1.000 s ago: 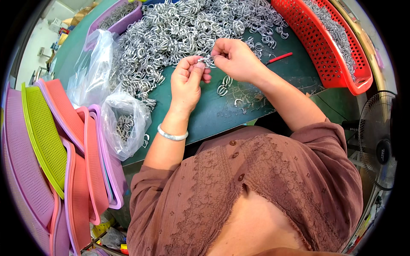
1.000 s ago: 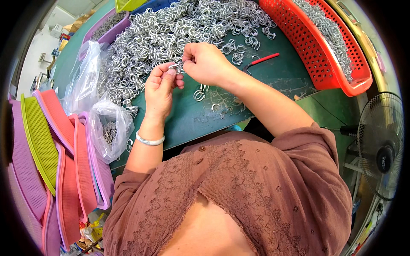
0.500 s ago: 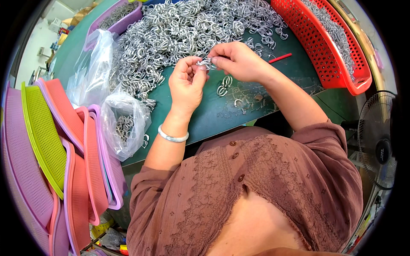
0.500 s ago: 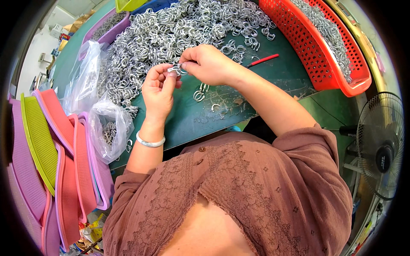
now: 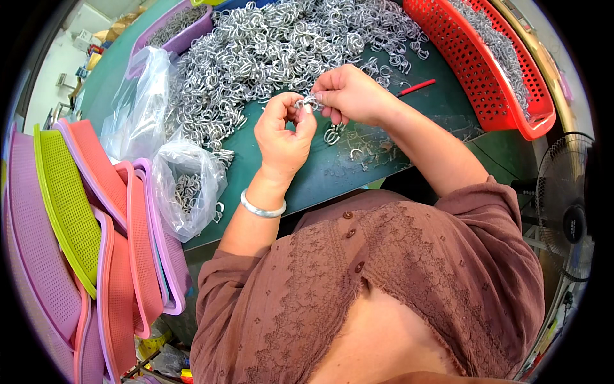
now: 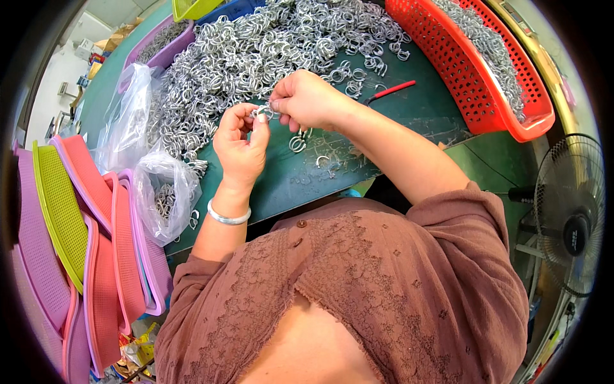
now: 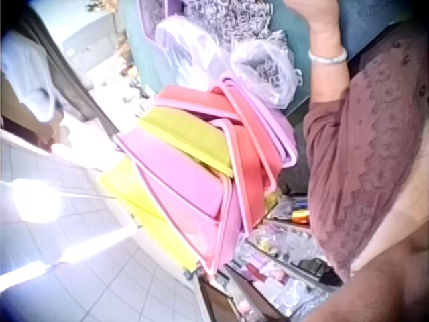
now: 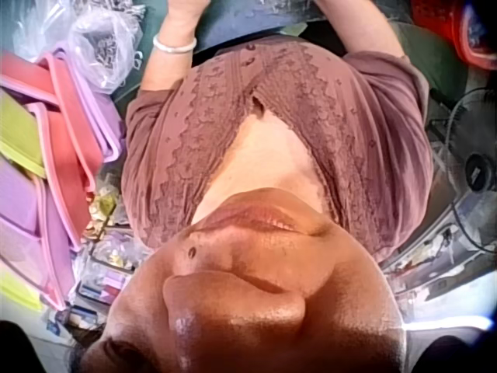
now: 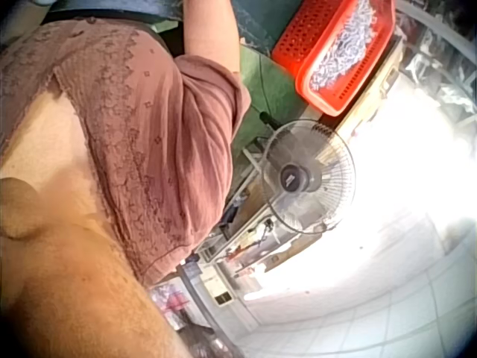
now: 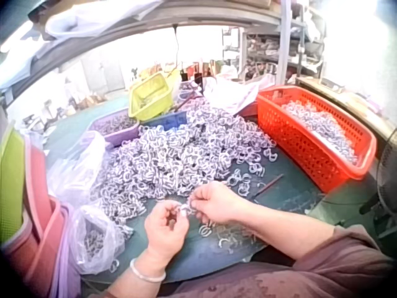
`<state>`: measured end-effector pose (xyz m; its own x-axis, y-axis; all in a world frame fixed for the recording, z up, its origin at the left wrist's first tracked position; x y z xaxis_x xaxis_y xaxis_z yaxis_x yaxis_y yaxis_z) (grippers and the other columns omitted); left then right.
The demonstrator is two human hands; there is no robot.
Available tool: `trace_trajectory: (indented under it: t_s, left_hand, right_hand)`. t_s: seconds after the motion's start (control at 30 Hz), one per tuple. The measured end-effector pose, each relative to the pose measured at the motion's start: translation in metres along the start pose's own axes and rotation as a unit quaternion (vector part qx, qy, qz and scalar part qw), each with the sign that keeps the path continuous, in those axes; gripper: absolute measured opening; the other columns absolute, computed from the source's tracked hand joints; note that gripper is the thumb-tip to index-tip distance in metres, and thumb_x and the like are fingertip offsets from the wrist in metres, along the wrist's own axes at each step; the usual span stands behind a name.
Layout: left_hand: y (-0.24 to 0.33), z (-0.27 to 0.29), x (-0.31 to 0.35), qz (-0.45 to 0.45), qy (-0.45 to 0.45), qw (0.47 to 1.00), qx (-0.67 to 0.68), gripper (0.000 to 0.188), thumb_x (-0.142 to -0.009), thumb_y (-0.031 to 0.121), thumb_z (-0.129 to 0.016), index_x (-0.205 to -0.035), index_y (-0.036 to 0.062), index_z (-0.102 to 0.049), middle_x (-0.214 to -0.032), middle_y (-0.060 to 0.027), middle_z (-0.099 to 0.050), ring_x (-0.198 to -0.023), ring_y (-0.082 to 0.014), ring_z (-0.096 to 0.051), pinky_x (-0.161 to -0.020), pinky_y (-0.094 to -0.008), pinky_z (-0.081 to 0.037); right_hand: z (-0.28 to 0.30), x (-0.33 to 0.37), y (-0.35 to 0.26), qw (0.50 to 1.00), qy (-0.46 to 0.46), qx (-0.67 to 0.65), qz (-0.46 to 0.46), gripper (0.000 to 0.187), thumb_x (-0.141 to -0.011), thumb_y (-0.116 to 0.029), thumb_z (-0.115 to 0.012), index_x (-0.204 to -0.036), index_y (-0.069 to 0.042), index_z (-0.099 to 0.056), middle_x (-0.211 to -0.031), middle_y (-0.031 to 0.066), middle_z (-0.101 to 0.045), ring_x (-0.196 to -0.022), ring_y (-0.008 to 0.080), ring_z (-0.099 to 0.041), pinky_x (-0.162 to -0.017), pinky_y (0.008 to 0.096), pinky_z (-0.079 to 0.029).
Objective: The person joins small metal links together by hand and with pliers on a workstation, occasionally placing assembled groups into a red basket.
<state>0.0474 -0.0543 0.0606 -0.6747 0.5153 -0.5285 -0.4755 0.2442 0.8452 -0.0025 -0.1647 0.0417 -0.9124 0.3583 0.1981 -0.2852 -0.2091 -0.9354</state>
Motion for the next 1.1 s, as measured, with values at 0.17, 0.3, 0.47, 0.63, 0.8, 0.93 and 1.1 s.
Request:
trace_trajectory:
  t_s: [0.17, 0.3, 0.47, 0.63, 0.8, 0.93, 1.1]
  left_hand:
    - [0.02, -0.004, 0.002, -0.054, -0.015, 0.998, -0.031, 0.015, -0.069, -0.001, -0.059, -0.083, 0.0011, -0.054, -0.065, -0.0018, -0.052, -0.053, -0.0068, -0.048, -0.05, -0.0192, -0.04]
    - [0.029, -0.006, 0.001, -0.099, -0.035, 0.993, -0.051, 0.017, -0.069, -0.002, -0.058, -0.085, 0.001, -0.055, -0.066, -0.0017, -0.052, -0.055, -0.0064, -0.048, -0.051, -0.019, -0.041]
    - [0.0, -0.006, 0.002, 0.008, -0.052, 0.997, 0.059, 0.019, -0.07, -0.004, -0.056, -0.088, 0.0012, -0.054, -0.069, -0.0008, -0.052, -0.059, -0.0059, -0.048, -0.054, -0.0187, -0.041]
    - [0.001, -0.003, 0.001, -0.006, -0.039, 0.998, 0.056, 0.02, -0.069, -0.004, -0.056, -0.088, 0.0015, -0.055, -0.069, -0.0007, -0.052, -0.06, -0.0061, -0.049, -0.055, -0.019, -0.041]
    - [0.035, -0.003, 0.001, -0.109, -0.028, 0.992, -0.055, 0.02, -0.068, -0.005, -0.058, -0.086, 0.0015, -0.055, -0.068, -0.0032, -0.053, -0.056, -0.0092, -0.051, -0.053, -0.0207, -0.042]
    - [0.041, -0.012, 0.004, -0.145, -0.048, 0.983, -0.1, 0.02, -0.065, -0.004, -0.061, -0.083, 0.0024, -0.054, -0.069, -0.007, -0.055, -0.054, -0.0147, -0.053, -0.05, -0.0233, -0.043]
    - [0.031, -0.014, 0.005, -0.125, -0.057, 0.99, -0.026, 0.018, -0.066, -0.005, -0.06, -0.081, 0.002, -0.055, -0.074, -0.0073, -0.056, -0.058, -0.0133, -0.053, -0.054, -0.0226, -0.042]
  right_hand:
    - [-0.004, 0.001, 0.007, 0.995, -0.08, -0.045, -0.033, 0.012, -0.08, -0.009, -0.051, -0.079, 0.002, -0.056, -0.06, 0.0055, -0.056, -0.045, 0.0094, -0.052, -0.039, 0.0207, -0.041]
    - [-0.009, 0.007, 0.004, 0.98, -0.179, -0.086, -0.01, 0.013, -0.082, -0.014, -0.05, -0.08, -0.002, -0.053, -0.061, 0.0037, -0.055, -0.047, 0.0082, -0.052, -0.041, 0.0194, -0.041]
    - [-0.015, 0.015, 0.0, 0.973, -0.215, -0.087, 0.02, 0.02, -0.086, -0.024, -0.045, -0.08, -0.005, -0.049, -0.061, 0.0006, -0.054, -0.047, 0.0053, -0.049, -0.042, 0.0166, -0.037]
    - [-0.011, 0.015, -0.007, 0.985, -0.157, -0.06, 0.042, 0.02, -0.087, -0.026, -0.046, -0.078, -0.008, -0.05, -0.057, -0.0011, -0.051, -0.044, 0.004, -0.046, -0.04, 0.0158, -0.034]
    - [-0.008, 0.012, 0.006, 0.982, -0.097, -0.16, -0.02, 0.02, -0.086, -0.025, -0.049, -0.076, -0.007, -0.05, -0.055, -0.002, -0.049, -0.04, 0.0033, -0.041, -0.036, 0.0158, -0.029]
    - [-0.009, 0.01, 0.015, 0.958, -0.068, -0.276, -0.027, 0.018, -0.084, -0.022, -0.052, -0.075, -0.007, -0.05, -0.055, -0.0015, -0.048, -0.039, 0.0031, -0.036, -0.035, 0.0162, -0.026]
    - [-0.004, 0.009, 0.013, 0.947, -0.013, -0.322, 0.006, 0.014, -0.083, -0.019, -0.054, -0.076, -0.006, -0.054, -0.061, -0.0019, -0.05, -0.046, 0.0026, -0.037, -0.039, 0.0162, -0.027]
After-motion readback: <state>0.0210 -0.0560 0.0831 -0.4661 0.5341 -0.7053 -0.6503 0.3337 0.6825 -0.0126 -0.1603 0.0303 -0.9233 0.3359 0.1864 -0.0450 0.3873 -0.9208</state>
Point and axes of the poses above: each hand's wrist, its own x-axis away from the middle knuckle, its own z-axis out of the back of the hand, y = z × x, the point moved 10 cm from there along -x, towards the middle knuckle
